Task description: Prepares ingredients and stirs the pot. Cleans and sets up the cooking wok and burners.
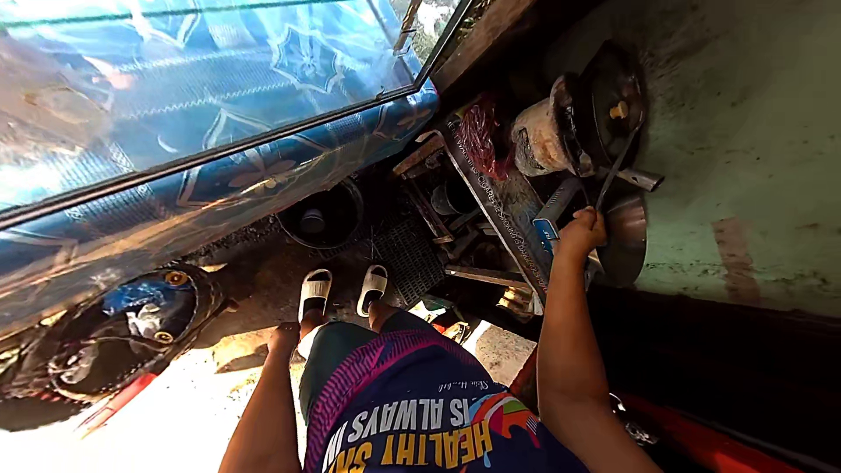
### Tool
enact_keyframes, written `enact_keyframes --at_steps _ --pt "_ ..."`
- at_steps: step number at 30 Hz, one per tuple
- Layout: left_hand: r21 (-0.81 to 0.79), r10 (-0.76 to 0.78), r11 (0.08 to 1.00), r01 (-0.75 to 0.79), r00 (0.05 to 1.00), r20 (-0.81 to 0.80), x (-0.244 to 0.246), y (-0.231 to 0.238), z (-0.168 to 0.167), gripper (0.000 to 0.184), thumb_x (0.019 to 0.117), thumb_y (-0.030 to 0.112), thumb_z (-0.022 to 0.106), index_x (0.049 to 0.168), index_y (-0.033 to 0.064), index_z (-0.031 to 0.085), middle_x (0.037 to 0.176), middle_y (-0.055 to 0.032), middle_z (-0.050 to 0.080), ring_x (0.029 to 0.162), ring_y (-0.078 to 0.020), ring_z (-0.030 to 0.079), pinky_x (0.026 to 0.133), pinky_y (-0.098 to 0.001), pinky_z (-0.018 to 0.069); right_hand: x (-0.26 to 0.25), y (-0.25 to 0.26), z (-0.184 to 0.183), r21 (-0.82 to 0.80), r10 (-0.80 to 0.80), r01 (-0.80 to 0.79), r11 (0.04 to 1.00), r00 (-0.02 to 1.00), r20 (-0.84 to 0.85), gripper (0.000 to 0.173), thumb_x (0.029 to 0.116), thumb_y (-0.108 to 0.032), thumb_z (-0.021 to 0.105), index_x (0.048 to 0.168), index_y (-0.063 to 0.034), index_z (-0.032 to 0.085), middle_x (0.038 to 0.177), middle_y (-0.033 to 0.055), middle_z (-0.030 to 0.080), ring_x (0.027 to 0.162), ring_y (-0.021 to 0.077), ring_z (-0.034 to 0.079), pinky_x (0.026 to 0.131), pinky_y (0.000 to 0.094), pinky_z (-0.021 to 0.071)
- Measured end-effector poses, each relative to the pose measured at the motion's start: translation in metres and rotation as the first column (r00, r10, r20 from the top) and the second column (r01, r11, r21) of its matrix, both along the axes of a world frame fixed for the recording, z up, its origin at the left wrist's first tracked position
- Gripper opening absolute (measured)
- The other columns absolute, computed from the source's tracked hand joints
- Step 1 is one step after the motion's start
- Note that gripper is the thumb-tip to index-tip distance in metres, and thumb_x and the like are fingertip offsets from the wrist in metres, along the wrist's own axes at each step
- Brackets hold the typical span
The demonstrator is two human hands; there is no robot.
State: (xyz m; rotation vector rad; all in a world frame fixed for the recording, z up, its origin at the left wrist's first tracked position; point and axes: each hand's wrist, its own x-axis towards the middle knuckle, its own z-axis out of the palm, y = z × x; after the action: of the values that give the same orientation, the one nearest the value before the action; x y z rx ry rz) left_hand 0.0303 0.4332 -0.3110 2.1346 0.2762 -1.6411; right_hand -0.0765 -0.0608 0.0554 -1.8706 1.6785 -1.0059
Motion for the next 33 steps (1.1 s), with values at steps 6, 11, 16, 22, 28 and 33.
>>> enact_keyframes --at_steps 6,11,16,22,28,33 --pt "0.029 0.130 0.991 -0.129 0.991 -0.025 -0.032 0.021 -0.018 0.040 0.1093 0.024 0.047 0.131 -0.0055 0.061 0.128 -0.0320 0.062 0.120 -0.0459 0.060 0.103 -0.0618 0.0439 0.016 -0.007 -0.014 -0.119 0.117 -0.125 0.985 0.991 -0.072 0.032 0.1102 -0.016 0.037 0.095 0.0009 0.060 0.070 -0.0022 0.043 0.055 0.0047 0.039 0.056 0.0242 0.0401" --pt "0.046 0.177 0.983 -0.176 0.984 -0.013 -0.034 0.020 -0.012 0.040 0.1093 0.025 0.048 0.131 -0.0060 0.061 0.131 -0.0321 0.061 0.124 -0.0457 0.059 0.106 -0.0617 0.0422 0.042 -0.043 -0.025 -0.123 0.094 -0.114 0.986 0.983 -0.159 0.034 0.1105 -0.016 0.038 0.097 0.0043 0.062 0.078 0.0036 0.050 0.066 0.0078 0.046 0.067 0.0278 0.0426" --pt "0.022 0.287 0.958 -0.286 0.958 -0.017 -0.034 0.016 -0.013 0.040 0.1089 0.025 0.048 0.134 -0.0036 0.059 0.130 -0.0313 0.061 0.119 -0.0440 0.061 0.102 -0.0596 0.0457 0.056 -0.067 -0.032 -0.105 0.092 -0.121 0.987 0.965 -0.245 0.038 0.1116 -0.016 0.035 0.117 0.0076 0.063 0.097 0.0146 0.062 0.087 0.0164 0.057 0.083 0.0329 0.0472" --pt "0.009 0.345 0.938 -0.345 0.938 -0.012 -0.034 0.015 -0.015 0.039 0.1088 0.024 0.048 0.135 -0.0030 0.059 0.127 -0.0297 0.062 0.111 -0.0403 0.064 0.097 -0.0563 0.0486 0.079 -0.046 -0.014 -0.158 -0.017 -0.128 0.979 0.724 -0.690 0.041 0.1102 -0.018 0.037 0.134 0.0059 0.061 0.129 0.0265 0.067 0.124 0.0378 0.064 0.108 0.0498 0.0453" --pt "0.013 0.336 0.942 -0.336 0.942 -0.011 -0.033 0.022 -0.014 0.039 0.1093 0.023 0.047 0.134 -0.0042 0.059 0.128 -0.0300 0.062 0.114 -0.0412 0.063 0.099 -0.0572 0.0474 0.078 -0.038 -0.013 -0.134 -0.037 -0.088 0.987 0.689 -0.724 0.039 0.1103 -0.019 0.037 0.125 0.0061 0.064 0.118 0.0283 0.070 0.118 0.0411 0.067 0.101 0.0551 0.0487" --pt "0.030 0.323 0.946 -0.322 0.947 -0.005 -0.029 0.029 -0.015 0.039 0.1090 0.024 0.047 0.133 -0.0035 0.060 0.125 -0.0286 0.063 0.107 -0.0389 0.064 0.095 -0.0555 0.0496 0.078 -0.040 -0.010 -0.124 -0.036 -0.074 0.990 0.708 -0.705 0.039 0.1103 -0.019 0.037 0.125 0.0060 0.064 0.119 0.0277 0.070 0.119 0.0401 0.066 0.102 0.0544 0.0483"
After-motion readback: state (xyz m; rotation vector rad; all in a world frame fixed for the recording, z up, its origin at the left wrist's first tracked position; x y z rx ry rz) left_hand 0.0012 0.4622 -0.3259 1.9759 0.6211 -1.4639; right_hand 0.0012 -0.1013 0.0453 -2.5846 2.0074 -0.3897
